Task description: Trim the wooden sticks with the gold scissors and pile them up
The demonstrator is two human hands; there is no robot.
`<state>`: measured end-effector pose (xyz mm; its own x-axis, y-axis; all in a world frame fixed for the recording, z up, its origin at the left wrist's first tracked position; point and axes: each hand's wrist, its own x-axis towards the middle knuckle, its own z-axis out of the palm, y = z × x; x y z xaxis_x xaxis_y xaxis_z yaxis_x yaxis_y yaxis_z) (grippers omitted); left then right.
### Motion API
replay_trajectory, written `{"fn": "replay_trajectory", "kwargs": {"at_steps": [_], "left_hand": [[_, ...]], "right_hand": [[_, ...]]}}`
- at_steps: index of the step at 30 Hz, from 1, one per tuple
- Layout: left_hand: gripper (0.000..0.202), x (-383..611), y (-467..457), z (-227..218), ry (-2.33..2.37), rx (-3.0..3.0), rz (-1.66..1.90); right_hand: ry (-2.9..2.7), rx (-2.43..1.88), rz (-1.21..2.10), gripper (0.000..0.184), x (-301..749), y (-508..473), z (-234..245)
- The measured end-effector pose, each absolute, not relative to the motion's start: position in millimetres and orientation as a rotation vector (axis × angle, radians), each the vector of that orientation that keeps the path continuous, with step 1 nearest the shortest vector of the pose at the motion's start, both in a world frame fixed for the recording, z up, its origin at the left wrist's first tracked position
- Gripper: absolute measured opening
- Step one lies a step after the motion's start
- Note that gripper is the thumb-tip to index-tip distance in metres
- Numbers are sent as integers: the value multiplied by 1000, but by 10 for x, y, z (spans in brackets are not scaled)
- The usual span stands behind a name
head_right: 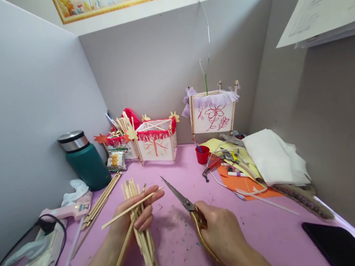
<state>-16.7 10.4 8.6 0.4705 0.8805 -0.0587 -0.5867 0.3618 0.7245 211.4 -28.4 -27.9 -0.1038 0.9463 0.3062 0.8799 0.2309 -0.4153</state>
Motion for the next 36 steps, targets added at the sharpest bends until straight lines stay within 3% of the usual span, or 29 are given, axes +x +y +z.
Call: {"fn": "replay_trajectory", "kwargs": {"at_steps": [6, 12, 21, 27, 36], "left_hand": [[47, -148, 72, 65, 472, 672, 1002], [15, -79, 78, 68, 658, 690, 1099], [25, -103, 67, 39, 714, 840, 1014], [57, -86, 28, 131, 724, 883, 1047], [36, -8, -11, 19, 709, 986, 878]], "right_hand": [[-2034, -1663, 159, 19, 2099, -298, -288], [-2021, -1649, 147, 19, 2095, -300, -272], [-1991, -1598, 139, 20, 2089, -319, -264], [-1986, -1599, 136, 22, 2083, -311, -262], [-1949, -1580, 124, 22, 2109, -314, -261]]}}
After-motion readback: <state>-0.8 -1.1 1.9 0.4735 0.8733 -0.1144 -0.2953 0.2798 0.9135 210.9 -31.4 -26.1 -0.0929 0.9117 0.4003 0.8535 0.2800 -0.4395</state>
